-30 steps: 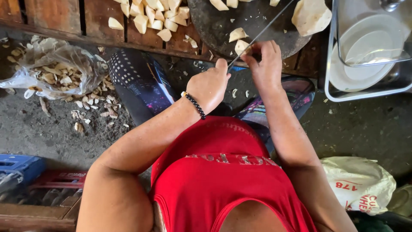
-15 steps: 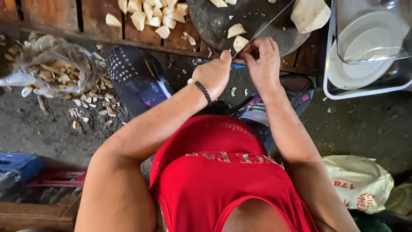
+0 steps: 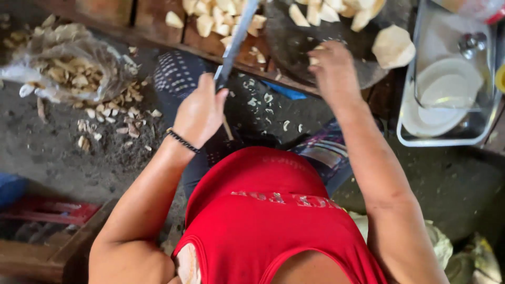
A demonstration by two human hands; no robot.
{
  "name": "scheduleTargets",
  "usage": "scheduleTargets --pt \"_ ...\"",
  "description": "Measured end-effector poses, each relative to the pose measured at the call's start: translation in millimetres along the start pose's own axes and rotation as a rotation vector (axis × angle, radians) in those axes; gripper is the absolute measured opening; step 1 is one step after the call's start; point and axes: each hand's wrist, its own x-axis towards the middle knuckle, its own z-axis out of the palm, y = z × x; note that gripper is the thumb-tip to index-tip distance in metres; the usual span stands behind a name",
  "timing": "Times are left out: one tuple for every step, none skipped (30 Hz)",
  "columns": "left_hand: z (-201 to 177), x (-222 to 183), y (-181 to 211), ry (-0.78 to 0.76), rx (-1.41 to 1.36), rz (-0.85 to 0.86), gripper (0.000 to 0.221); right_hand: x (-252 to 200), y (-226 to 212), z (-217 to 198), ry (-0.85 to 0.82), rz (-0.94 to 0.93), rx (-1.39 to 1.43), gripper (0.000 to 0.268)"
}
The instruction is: Peeling and chopping root vegetables into small pieces on a wooden cutting board using a knife.
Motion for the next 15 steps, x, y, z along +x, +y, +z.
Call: scheduleTargets --pt "0.5 -7.5 -18.6 0.089 0.003 0.007 0.025 1.9 10.9 2.9 0.082 -0.086 -0.015 0.029" --pt "-3.7 -11.8 -28.3 0.102 -0.004 -0.01 0.025 2.3 13.3 -0.5 0.071 -0.106 -0.013 0.029" --pt "-7.8 -16.3 -37.9 0.103 -0.107 -0.093 0.025 3.1 15.9 -4.2 0.084 -0.024 0.012 0.028" --pt "-11.9 -19.9 -47.4 0.105 -0.211 -0.17 0.026 4.4 18.9 -8.3 0.099 0.059 0.035 0.028" --pt "-7.6 -21.9 -57.7 0.119 -0.219 -0.182 0.026 11.1 5.6 -13.5 0.091 0.04 0.035 0.028" --pt "-3.0 -22.5 -67.0 0.154 -0.278 -0.211 0.026 16.1 -6.8 -19.7 0.091 0.162 0.127 0.026" --pt "2.2 -22.6 -75.5 0.19 -0.338 -0.24 0.026 21.0 -18.3 -26.1 0.089 0.284 0.218 0.024" --pt "4.3 -20.7 -79.3 0.194 -0.345 -0.246 0.026 35.6 -43.3 -28.4 0.082 0.278 0.215 0.024" --pt "6.9 -18.5 -82.7 0.234 -0.38 -0.203 0.03 49.7 -67.6 -30.7 0.013 0.243 0.183 0.023" --pt "10.2 -16.2 -85.3 0.269 -0.415 -0.156 0.036 61.0 -91.7 -33.4 -0.053 0.214 0.149 0.021" --pt "14.2 -15.1 -88.3 0.268 -0.421 -0.159 0.036 73.6 -99.5 -22.2 -0.058 0.214 0.144 0.021" --pt "16.8 -12.3 -91.5 0.302 -0.395 -0.138 0.039 88.6 -107.5 -11.3 -0.026 0.032 0.125 0.021" --pt "18.9 -9.7 -94.1 0.335 -0.368 -0.117 0.042 103.5 -115.7 -1.0 0.002 -0.151 0.107 0.022" --pt "16.0 -8.1 -90.2 0.344 -0.368 -0.115 0.042 120.2 -116.2 10.9 0.006 -0.159 0.106 0.022" --pt "12.9 -6.6 -86.1 0.309 -0.364 -0.191 0.035 137.0 -117.1 22.4 0.033 -0.281 0.084 0.02"
